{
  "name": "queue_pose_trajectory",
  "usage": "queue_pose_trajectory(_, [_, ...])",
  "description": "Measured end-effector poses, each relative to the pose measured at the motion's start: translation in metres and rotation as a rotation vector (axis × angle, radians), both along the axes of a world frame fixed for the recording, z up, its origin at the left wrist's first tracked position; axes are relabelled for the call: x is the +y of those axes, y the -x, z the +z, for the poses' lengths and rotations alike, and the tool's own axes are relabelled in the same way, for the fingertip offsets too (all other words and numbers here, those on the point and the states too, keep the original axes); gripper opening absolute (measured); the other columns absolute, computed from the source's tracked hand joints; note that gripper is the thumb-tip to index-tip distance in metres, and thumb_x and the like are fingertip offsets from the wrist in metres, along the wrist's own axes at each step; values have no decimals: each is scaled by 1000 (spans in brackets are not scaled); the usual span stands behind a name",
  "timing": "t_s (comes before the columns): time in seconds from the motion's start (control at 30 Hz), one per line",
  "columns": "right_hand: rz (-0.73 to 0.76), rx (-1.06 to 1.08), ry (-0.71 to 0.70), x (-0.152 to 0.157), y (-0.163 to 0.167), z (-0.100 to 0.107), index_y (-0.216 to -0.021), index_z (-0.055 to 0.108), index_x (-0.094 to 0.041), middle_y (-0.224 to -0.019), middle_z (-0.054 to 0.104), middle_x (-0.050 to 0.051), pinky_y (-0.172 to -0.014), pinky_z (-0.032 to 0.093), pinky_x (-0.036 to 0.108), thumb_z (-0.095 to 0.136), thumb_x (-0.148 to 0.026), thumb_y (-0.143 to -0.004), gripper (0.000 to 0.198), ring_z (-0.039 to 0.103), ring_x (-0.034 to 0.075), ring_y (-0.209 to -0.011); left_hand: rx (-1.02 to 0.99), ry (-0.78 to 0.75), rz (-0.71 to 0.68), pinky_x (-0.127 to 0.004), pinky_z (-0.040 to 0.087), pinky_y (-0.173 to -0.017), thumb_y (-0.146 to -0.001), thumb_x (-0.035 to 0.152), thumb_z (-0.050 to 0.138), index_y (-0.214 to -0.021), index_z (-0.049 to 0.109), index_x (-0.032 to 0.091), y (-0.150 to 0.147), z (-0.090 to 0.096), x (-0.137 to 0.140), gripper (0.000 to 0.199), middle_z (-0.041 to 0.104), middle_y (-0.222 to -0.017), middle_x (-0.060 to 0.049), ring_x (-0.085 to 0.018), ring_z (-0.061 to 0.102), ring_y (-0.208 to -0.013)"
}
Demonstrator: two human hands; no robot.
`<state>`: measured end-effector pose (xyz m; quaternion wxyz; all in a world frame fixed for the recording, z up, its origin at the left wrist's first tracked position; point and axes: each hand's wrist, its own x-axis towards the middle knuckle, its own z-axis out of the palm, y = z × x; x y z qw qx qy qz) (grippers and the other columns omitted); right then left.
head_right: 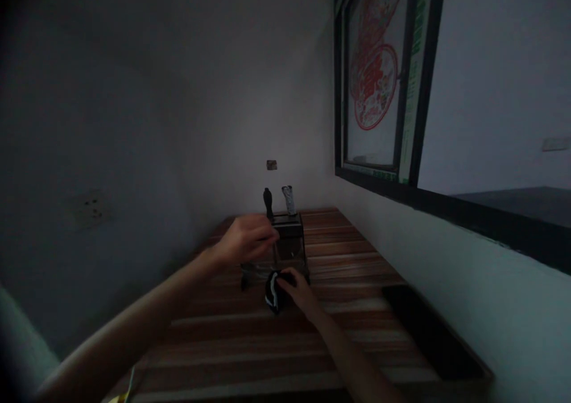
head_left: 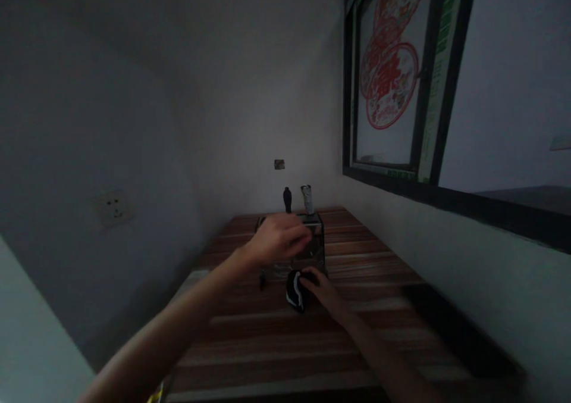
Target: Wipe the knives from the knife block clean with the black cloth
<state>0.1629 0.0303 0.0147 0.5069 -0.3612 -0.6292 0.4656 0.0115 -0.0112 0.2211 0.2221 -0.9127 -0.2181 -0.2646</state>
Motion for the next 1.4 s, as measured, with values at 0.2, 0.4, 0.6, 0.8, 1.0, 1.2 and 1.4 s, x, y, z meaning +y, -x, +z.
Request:
queue_pose_trajectory(0.2, [-69,39,-4,2,-7,3,-74,60,-19,-75,58,1,-76,40,30,43,-64,-75,48,54,19,-79,-594,555,136,-23,32,-51,-89,34,32,-60,46,19,15,-156,2,36,45,-55,0,-12,43,-52])
queue_pose_trajectory(0.4, [-20,49,79,-8,-9,8,-78,61,-21,-77,59,-1,-71,39,27,57,-42,-70,23,55,18,-80,-1067,895,191,-22,38,-58,-84,47,39,-77,46,20,22,-202,18,29,47,-67,3,-13,46,-62])
queue_pose_trajectory(0.6, [115,80,157,-14,-19,16,-86,60,-23,-84,61,-3,-67,40,25,53,-21,-63,25,56,16,-79,-946,1097,120,-26,42,-78,-84,47,41,-94,51,18,25,-213,24,32,57,-86,-1,-15,53,-83])
queue_pose_trajectory(0.8, [296,21,212,-18,-23,22,-101,59,-24,-94,62,-2,-69,42,25,53,-16,-59,43,56,17,-82,-959,1213,60,-30,38,-93,-72,44,61,-105,52,16,20,-223,29,45,60,-108,-7,-20,53,-105])
queue_pose_trajectory(1.0, [372,-35,225,-22,-21,23,-104,58,-25,-103,61,-1,-75,42,27,52,-12,-59,47,56,17,-90,-1018,1268,74,-31,43,-87,-63,37,71,-100,52,17,23,-225,33,45,62,-99,-5,-20,57,-98])
queue_pose_trajectory(1.2, [450,-35,237,-22,-19,21,-106,59,-24,-106,61,0,-82,41,30,54,-12,-62,46,56,19,-94,-1048,1332,86,-33,45,-82,-53,28,77,-90,57,17,24,-216,30,43,64,-89,-3,-21,60,-89])
queue_pose_trajectory(1.4, [481,-45,155,-26,-17,27,-111,57,-25,-119,56,1,-96,33,36,58,-13,-64,48,48,21,-113,-919,1491,8,-34,45,-83,-51,32,79,-97,60,16,28,-216,30,52,67,-93,-5,-22,60,-90])
